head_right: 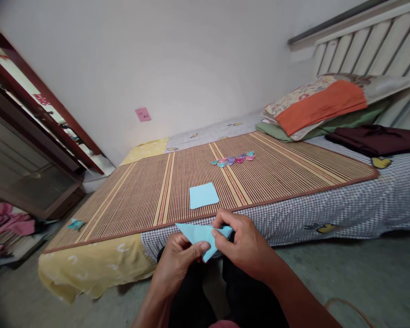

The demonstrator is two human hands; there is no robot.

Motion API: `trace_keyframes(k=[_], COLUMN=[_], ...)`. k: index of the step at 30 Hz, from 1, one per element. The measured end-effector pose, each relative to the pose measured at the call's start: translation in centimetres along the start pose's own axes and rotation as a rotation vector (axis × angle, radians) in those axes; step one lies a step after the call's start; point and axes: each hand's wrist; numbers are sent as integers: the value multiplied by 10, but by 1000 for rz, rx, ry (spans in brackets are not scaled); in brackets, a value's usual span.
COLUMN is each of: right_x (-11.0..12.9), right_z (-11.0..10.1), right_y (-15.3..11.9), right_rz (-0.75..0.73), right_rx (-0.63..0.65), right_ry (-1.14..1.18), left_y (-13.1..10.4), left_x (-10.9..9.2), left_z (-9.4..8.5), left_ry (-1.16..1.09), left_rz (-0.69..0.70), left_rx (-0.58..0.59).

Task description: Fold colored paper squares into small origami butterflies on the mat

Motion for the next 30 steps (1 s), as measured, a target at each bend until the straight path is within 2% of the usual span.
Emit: trace_keyframes(k=[24,27,30], right_x=[5,3,-5], right_z=[-5,-3,-1], right_y=[3,5,8], right_rz=[3,20,96], right_rx=[-10,-69,-157], right_ry=[-9,22,173], left_y=[2,2,2], left_x=[3,3,2], left_z=[3,4,6], left_ry=[51,32,31], left_rz=[58,82,92], left_rx=[-23,-32,-86])
Point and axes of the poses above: each hand's wrist, its own y-axis towards the middle knuckle, its own z-axis out of the palm, x = y × z, and after that the axes turned 12 degrees about -x, right-handed
